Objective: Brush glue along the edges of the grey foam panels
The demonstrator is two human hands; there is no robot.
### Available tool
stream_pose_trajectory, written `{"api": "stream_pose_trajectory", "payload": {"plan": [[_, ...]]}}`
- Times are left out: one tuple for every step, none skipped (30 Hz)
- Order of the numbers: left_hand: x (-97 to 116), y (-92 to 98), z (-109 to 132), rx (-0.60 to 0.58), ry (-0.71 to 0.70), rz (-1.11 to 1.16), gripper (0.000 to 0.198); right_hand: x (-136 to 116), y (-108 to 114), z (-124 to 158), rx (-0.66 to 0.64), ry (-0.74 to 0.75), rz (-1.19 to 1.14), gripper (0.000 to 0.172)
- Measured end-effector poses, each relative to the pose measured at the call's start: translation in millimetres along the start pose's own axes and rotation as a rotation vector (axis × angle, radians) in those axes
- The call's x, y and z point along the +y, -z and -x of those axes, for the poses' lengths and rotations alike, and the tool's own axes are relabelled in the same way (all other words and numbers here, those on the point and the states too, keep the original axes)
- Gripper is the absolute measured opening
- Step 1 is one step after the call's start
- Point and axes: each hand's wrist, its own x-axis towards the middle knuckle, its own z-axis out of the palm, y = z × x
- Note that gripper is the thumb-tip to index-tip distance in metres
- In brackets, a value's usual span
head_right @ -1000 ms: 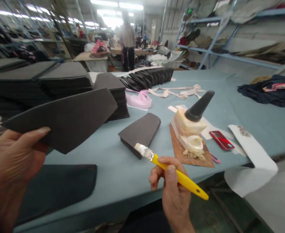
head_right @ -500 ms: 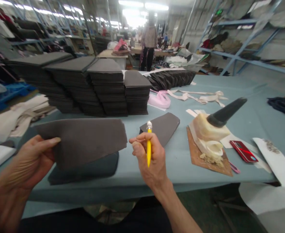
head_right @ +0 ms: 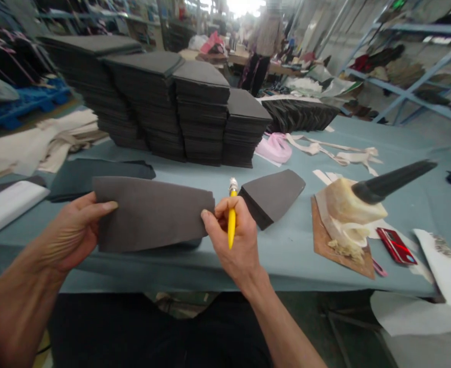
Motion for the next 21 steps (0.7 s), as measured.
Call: {"api": "stream_pose_trajectory", "payload": {"plan": [[-1, 2.3, 1, -0.005, 0.011, -0.005, 0.065, 0, -1, 0, -0.013, 0.006, 0.009, 0.023], [-1, 4.3, 1, -0.01, 0.022, -0.011, 0.065, 0, -2, 0, -0.025, 0.014, 0.019, 0.023], [-1, 6.2, 1, -0.014, 0.031, -0.018, 0.065, 0, -4, 0, -0.036, 0.026, 0.028, 0.023], [0, 7.9, 0, -0.017, 0.038, -0.024, 0.064, 1, -5, 0, -0.045, 0.04, 0.038, 0.023], [0, 9.4, -1, -0.019, 0.042, -0.029, 0.063, 1, -7, -1, -0.053, 0.056, 0.047, 0.023], [1, 10.9, -2, -0.02, 0.043, -0.033, 0.062, 2, -8, -1, -0.056, 0.072, 0.057, 0.022], [1, 12.3, -4, -0.021, 0.039, -0.034, 0.061, 3, -9, -2, -0.055, 0.09, 0.068, 0.022], [2, 13.6, -6, -0.022, 0.03, -0.032, 0.059, 4, -11, -4, -0.045, 0.108, 0.083, 0.022], [2, 14.8, -8, -0.022, 0.015, -0.027, 0.058, 5, -12, -5, -0.024, 0.128, 0.098, 0.023], [3, 15.9, -10, -0.021, -0.007, -0.021, 0.056, 5, -13, -7, 0.001, 0.148, 0.115, 0.023], [5, 17.0, -12, -0.019, -0.033, -0.015, 0.054, 6, -14, -9, 0.03, 0.169, 0.131, 0.023], [6, 18.0, -14, -0.016, -0.062, -0.008, 0.053, 6, -15, -10, 0.055, 0.189, 0.144, 0.024], [8, 18.8, -15, -0.01, -0.095, -0.002, 0.052, 6, -16, -12, 0.073, 0.206, 0.157, 0.024], [9, 19.5, -17, -0.002, -0.128, 0.004, 0.052, 6, -17, -13, 0.086, 0.223, 0.17, 0.024], [11, 19.9, -19, 0.009, -0.161, 0.01, 0.051, 6, -18, -14, 0.096, 0.237, 0.18, 0.025], [12, 20.2, -21, 0.023, -0.2, 0.017, 0.051, 5, -20, -15, 0.106, 0.249, 0.19, 0.025], [12, 20.3, -23, 0.041, -0.246, 0.022, 0.051, 5, -22, -15, 0.118, 0.258, 0.198, 0.026], [12, 20.3, -25, 0.059, -0.294, 0.022, 0.051, 5, -23, -15, 0.13, 0.261, 0.201, 0.026], [12, 20.2, -27, 0.076, -0.345, 0.013, 0.051, 4, -26, -15, 0.142, 0.258, 0.2, 0.025], [11, 20.2, -29, 0.089, -0.394, -0.005, 0.052, 4, -28, -15, 0.149, 0.247, 0.197, 0.025], [10, 20.5, -31, 0.097, -0.439, -0.026, 0.051, 4, -30, -14, 0.152, 0.231, 0.19, 0.025]]}}
